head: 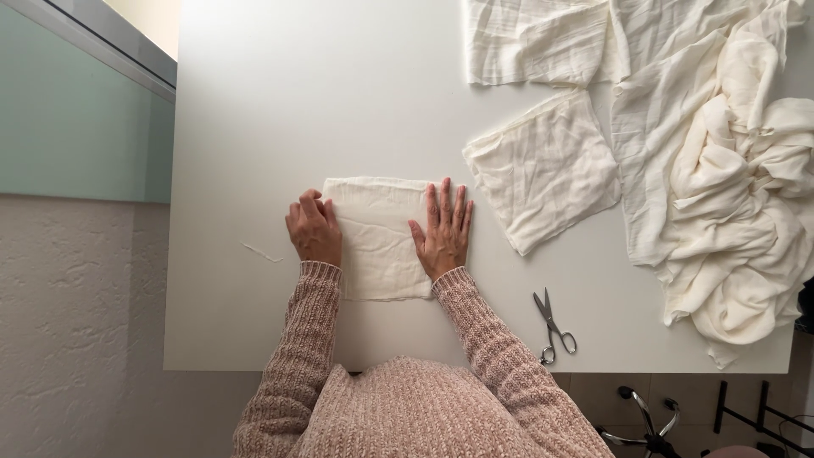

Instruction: The person folds a piece of white fabric on a white table and cuts it into a smaller square using scissors. They repeat this process with several other pieces of fabric, folding and trimming them into uniform shapes.

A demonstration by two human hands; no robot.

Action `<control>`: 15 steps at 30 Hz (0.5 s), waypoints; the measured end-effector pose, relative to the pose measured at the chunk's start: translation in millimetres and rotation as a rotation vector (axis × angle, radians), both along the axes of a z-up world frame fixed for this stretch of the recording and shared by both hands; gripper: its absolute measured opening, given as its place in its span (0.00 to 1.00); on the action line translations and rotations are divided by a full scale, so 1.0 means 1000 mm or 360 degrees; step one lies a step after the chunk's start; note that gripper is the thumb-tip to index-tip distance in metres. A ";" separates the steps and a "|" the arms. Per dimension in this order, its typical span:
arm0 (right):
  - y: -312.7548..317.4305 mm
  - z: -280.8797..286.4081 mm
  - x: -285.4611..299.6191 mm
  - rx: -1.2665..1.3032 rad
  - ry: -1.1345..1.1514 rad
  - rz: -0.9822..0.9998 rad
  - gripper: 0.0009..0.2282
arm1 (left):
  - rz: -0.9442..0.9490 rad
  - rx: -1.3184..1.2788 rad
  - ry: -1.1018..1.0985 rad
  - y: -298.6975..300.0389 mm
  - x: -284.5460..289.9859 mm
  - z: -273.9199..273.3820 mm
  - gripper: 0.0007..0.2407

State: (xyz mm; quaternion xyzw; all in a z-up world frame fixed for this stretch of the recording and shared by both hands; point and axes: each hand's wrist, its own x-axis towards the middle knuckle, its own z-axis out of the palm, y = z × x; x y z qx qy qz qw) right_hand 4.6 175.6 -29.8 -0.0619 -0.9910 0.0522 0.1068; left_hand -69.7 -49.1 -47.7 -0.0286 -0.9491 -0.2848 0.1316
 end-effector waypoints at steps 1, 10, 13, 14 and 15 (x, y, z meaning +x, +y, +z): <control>0.000 0.001 0.000 -0.0001 0.0001 -0.0003 0.32 | -0.0003 -0.0001 0.0001 0.000 -0.001 0.000 0.10; 0.001 0.000 0.001 0.0022 -0.0021 0.0004 0.31 | -0.0023 0.0008 0.0001 0.007 0.002 0.003 0.10; 0.004 -0.007 -0.001 -0.0014 -0.0039 0.0000 0.32 | 0.0064 -0.0276 0.0118 0.048 0.016 -0.045 0.11; 0.006 -0.011 -0.002 0.0049 -0.0058 -0.0010 0.32 | -0.0287 -0.0040 0.0107 0.077 0.030 -0.057 0.12; 0.007 -0.015 0.000 0.0106 -0.0088 -0.0003 0.32 | -0.0621 0.0193 0.0083 0.103 0.048 -0.068 0.13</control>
